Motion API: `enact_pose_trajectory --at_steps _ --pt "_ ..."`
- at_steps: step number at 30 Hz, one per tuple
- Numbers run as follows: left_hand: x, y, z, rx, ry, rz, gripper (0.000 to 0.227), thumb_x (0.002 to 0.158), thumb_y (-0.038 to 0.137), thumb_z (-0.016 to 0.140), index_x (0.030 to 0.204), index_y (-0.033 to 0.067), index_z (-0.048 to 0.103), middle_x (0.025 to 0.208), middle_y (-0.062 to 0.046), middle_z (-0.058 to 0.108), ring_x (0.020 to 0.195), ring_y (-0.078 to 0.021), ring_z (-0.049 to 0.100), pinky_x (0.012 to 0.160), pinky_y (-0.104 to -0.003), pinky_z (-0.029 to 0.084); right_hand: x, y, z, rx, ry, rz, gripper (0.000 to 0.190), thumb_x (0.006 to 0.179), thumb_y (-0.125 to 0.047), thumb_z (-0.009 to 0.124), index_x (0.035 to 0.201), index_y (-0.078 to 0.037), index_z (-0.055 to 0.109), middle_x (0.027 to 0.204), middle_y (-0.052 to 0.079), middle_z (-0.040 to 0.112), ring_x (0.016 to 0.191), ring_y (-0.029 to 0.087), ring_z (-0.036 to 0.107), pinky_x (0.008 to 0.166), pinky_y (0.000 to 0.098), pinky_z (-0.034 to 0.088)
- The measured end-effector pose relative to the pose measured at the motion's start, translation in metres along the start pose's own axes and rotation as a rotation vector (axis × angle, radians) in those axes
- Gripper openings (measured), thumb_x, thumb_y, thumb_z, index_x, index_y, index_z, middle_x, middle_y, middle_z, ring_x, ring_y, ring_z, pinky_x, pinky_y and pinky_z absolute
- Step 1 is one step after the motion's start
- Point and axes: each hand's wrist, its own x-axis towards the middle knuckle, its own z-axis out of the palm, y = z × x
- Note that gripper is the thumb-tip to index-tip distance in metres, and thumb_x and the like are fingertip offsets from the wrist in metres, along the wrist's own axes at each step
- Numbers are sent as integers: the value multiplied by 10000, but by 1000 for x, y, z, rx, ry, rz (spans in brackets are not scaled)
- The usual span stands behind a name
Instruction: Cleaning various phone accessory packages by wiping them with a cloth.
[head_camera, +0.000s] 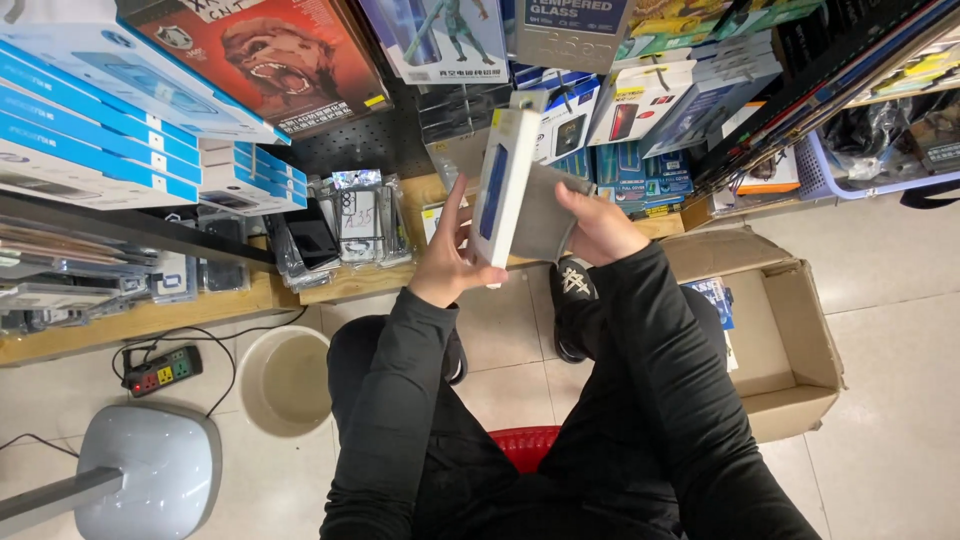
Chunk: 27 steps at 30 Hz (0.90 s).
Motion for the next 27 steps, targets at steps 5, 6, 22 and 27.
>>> enact_pose_trajectory --at_steps 5,6,22,27 --pt "-3 7 6 518 228 -57 1435 524 368 980 1576 170 24 1448 -262 312 1341 -448 385 1069 -565 350 15 28 17 -28 104 -24 575 907 -314 702 1321 36 510 1208 217 613 1123 364 631 935 565 502" --pt "-2 2 6 609 283 -16 1457 497 421 980 1575 153 37 1413 -253 338 1313 -438 418 1052 -558 375 25 35 17 -4 130 -95 512 928 -278 696 1306 20 519 1156 191 630 1079 342 652 916 547 527" --pt "-5 -9 21 -1029 314 -215 468 918 371 666 1307 117 604 1262 -131 632 1124 -248 619 987 -411 476 8 87 9 -209 474 -180 586 976 -477 602 1368 -47 535 1234 192 624 1113 292 612 922 403 504" --pt "-14 24 23 -1013 285 -182 485 920 429 628 1284 113 575 1241 -152 633 1118 -284 625 954 -434 500 -4 53 51 -265 748 -304 863 910 -611 613 1488 -23 357 1506 293 341 1412 428 293 1166 533 228"
